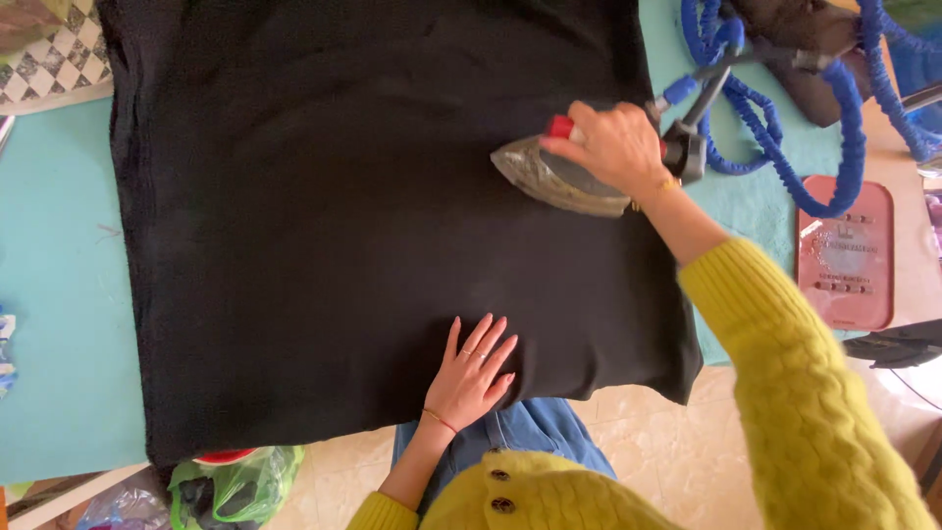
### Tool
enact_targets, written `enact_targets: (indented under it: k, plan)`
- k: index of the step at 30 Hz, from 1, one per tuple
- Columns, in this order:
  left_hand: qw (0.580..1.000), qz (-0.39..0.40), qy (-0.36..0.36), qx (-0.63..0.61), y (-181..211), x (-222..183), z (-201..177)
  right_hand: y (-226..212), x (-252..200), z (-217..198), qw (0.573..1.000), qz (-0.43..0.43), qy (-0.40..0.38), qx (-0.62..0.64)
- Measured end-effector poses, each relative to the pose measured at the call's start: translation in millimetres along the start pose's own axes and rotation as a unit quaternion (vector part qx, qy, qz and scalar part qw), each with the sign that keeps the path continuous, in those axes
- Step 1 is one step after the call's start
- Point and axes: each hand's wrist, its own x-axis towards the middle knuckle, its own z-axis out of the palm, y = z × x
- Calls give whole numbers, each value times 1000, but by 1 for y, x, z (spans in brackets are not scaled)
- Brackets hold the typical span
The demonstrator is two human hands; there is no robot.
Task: Ironing a piece of black fabric on a work table using a steam iron.
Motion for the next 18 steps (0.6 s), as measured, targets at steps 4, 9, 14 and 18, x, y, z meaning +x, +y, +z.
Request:
enact_targets:
  k: [4,9,14,18]
  plan:
    - [994,-21,107,5,-3,-10,31,-31,-61,-24,998,33,-43,44]
    - [993,-38,108,-42,-1,-11,39,-84,-126,-86,996,25,-40,73]
    - [996,-5,53,-68,10,-7,69,-100,-148,-87,995,32,10,90]
    - [997,40,41,-42,9,-2,88,-95,-147,-77,996,1,51,72]
